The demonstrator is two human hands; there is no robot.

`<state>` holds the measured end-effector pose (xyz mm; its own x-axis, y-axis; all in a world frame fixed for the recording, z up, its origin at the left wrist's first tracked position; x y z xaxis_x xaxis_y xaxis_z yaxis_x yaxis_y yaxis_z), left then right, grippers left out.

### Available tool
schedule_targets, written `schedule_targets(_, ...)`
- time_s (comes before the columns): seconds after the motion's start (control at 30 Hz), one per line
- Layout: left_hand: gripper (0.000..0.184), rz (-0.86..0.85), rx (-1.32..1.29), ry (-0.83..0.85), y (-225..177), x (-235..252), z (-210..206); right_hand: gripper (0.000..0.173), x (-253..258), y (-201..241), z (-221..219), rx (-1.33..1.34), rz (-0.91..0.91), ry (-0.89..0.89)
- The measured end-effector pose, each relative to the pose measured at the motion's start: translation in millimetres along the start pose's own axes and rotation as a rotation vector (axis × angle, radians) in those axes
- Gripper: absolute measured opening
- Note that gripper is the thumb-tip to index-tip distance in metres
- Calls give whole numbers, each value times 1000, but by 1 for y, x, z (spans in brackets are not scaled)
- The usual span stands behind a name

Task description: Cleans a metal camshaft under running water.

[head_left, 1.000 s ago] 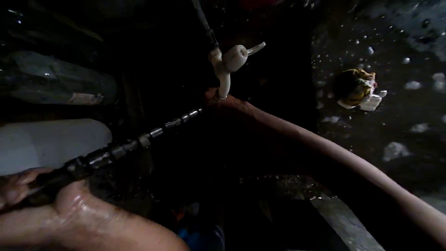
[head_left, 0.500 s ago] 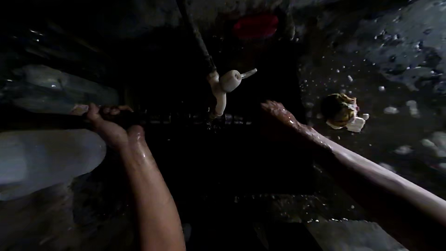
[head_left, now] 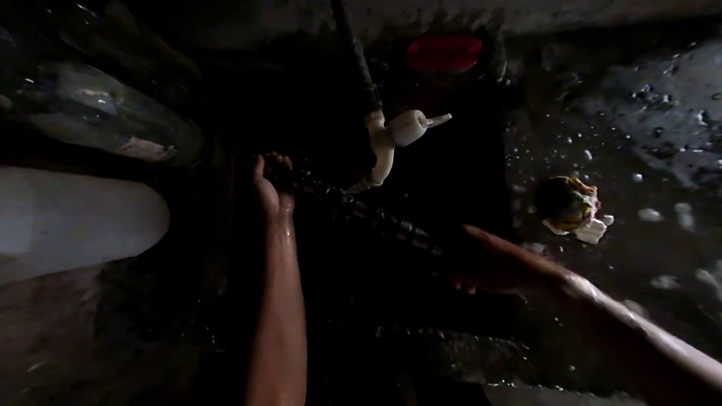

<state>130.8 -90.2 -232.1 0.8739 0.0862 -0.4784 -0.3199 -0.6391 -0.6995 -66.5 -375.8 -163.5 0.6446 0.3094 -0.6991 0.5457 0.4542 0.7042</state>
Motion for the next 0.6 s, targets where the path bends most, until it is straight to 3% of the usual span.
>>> schedule_targets(0.1, 30, -3, 10, 57, 17, -8, -16, 33, -9, -7, -16, 169, 31, -30)
schedule_targets(0.27, 53, 1, 118, 152, 38, -30, -34, 40, -17, -19, -43, 287, 78, -141)
schedule_targets(0.4, 53, 19, 110, 141, 47, -40, -53, 43, -5, -22, -49, 281, 158, -222)
schedule_targets(0.53, 49, 60, 33, 247, 60, -53, -55, 40, 12, -11, -39, 239, 222, -224)
schedule_targets(0.6, 49, 26, -6, 196, 65, -61, -60, 42, 22, -6, -43, 305, 289, -214)
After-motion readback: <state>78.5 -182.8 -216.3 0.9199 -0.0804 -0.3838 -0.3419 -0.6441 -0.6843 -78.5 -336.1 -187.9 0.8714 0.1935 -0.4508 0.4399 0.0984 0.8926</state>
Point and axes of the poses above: each hand's wrist, its own x-axis towards the middle knuckle, its own z-axis out of the back of the hand, y = z × x, the point moved 3 cm from there along x, towards the middle knuckle, and after that the axes turned 9 degrees about z, right-handed, at the moved point
